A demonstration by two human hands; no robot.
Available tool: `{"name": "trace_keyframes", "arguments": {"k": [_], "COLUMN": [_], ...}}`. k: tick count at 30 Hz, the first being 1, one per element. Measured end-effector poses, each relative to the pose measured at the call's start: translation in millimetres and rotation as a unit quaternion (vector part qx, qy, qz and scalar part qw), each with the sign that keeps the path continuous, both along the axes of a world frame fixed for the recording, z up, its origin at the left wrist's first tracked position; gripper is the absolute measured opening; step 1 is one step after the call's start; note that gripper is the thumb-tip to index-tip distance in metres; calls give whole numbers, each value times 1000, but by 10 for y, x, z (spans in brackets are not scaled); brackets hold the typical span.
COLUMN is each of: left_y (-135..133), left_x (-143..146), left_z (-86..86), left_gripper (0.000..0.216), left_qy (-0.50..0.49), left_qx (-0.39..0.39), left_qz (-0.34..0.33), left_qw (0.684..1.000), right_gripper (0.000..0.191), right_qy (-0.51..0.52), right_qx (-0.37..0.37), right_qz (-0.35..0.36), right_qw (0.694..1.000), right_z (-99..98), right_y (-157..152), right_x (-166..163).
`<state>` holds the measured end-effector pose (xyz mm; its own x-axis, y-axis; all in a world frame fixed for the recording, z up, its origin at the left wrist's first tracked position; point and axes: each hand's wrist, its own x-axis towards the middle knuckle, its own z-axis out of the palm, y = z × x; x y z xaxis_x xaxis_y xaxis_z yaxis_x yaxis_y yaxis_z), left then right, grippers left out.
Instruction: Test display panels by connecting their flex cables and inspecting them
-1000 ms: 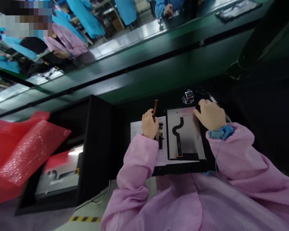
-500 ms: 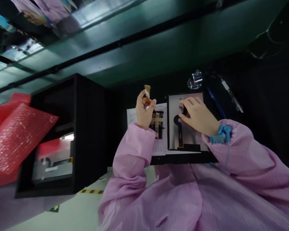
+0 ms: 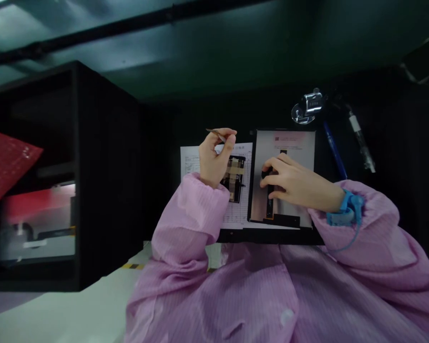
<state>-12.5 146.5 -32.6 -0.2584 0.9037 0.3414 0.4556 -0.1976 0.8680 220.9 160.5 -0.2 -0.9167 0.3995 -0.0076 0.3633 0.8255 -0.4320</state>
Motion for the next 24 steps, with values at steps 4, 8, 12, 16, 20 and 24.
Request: {"name": "trace_keyframes", "arguments": {"k": [4, 8, 12, 16, 20, 24], "left_y": [2, 14, 28, 44, 74, 80], "left_x": [1, -7, -13, -2, 17, 28], "left_z": [-10, -37, -57, -70, -87, -77], "left_gripper": [15, 15, 15, 15, 16, 16], "left_qy": [3, 0, 5, 19, 25, 29], "left_qx": [15, 24, 16, 22, 24, 19], "left_qz": [2, -2, -11, -22, -28, -28], "left_qw": [1000, 1000, 1000, 999, 999, 999], "right_gripper": [10, 18, 20, 15, 34, 36], "right_qy": [20, 21, 55, 136, 114, 115], "right_qx": [-25, -35, -64, -40, 10, -26], "right_qz": [5, 15, 1, -165, -223, -208], "right_qw": [999, 999, 996, 976, 968, 971], "right_z": [-38, -84, -46, 26, -58, -56], "right_y": [-5, 31, 70, -179, -760, -1300], "right_x": [-42, -70, -53, -20, -75, -126]}}
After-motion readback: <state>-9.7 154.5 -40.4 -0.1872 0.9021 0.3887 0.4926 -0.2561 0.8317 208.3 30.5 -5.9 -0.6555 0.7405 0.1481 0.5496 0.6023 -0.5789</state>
